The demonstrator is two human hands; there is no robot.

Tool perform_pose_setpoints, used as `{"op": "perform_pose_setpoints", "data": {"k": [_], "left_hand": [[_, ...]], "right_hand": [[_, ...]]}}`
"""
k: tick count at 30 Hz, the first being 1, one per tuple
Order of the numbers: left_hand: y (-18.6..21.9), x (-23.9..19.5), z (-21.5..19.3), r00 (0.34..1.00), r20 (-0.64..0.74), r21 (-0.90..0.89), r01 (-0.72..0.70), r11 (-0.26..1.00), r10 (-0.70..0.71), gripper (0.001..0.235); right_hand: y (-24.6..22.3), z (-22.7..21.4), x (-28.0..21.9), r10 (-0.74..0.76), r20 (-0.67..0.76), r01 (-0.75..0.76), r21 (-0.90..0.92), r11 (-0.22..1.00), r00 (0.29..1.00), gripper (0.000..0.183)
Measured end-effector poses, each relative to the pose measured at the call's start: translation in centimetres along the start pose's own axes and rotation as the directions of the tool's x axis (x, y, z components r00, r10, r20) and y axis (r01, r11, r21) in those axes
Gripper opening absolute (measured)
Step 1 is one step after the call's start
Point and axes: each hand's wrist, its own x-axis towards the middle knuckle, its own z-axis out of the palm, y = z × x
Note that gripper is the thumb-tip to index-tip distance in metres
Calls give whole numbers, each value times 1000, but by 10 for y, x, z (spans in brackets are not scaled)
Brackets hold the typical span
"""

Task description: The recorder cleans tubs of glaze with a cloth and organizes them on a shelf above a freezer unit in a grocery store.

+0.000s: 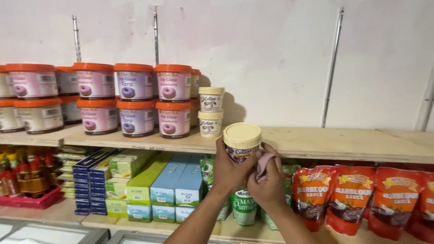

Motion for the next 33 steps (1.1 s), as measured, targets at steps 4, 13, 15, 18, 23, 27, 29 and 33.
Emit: {"op": "perform_pose_setpoints", "data": {"k": [4,13,15,18,23,27,29,33], "left_hand": [[15,20,8,998,-56,41,11,999,-9,82],[3,79,18,999,-20,387,46,921,-41,70],[1,93,20,983,-18,571,161,805,-184,77],[-34,115,22,943,-34,634,277,722,-332,76],[-81,152,29,917,32,779,226,585,-398,68],[-96,169,36,901,36,855,197,481,-433,57],[-123,182,39,903,0,810,252,529,-430,56],[-132,194,48,851,-82,744,399,537,-519,57]], "right_hand": [[4,-9,27,17,44,-11,-134,991,999,49],[60,-8,60,132,144,-100,-211,972,981,33],[71,-5,68,82,256,-24,-221,975,963,32],[82,1,79,258,467,-112,-318,942,846,45],[97,12,98,488,605,-189,-490,851,629,29],[129,26,101,563,664,-209,-538,817,492,39],[117,25,110,577,685,-200,-552,809,444,38],[114,25,117,575,730,-117,-578,808,369,39]]}}
